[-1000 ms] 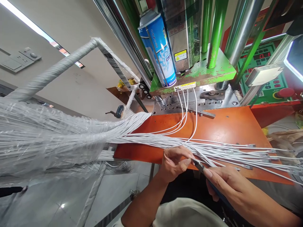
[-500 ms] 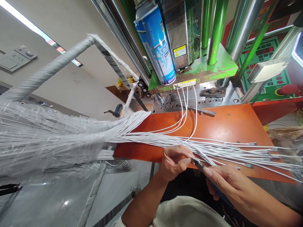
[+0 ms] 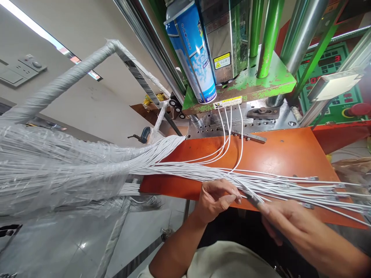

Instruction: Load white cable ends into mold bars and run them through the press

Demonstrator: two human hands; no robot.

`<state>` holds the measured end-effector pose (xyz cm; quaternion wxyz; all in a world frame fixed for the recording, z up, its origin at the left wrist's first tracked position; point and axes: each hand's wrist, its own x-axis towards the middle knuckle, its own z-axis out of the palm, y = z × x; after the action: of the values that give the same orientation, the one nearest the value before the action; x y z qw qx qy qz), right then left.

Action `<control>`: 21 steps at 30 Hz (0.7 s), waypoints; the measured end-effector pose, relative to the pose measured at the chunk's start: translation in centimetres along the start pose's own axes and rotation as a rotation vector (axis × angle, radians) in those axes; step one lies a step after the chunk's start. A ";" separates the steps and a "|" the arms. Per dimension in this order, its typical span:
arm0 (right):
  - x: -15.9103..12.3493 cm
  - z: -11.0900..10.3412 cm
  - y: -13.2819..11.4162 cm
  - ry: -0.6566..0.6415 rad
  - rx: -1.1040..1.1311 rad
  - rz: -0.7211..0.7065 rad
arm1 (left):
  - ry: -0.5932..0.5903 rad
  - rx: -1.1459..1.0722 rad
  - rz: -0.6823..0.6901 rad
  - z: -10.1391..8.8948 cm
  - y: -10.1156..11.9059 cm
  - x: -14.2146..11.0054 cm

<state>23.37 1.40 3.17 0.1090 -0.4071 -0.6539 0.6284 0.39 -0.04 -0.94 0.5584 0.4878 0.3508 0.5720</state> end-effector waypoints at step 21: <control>7.1 -9.3 1.0 0.677 -1.082 -0.281 | 0.066 -0.200 -0.096 -1.7 2.3 3.8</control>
<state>25.27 12.87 1.32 0.1696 -0.4905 -0.8543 0.0275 -1.47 3.63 1.36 0.6193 0.3933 0.3332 0.5922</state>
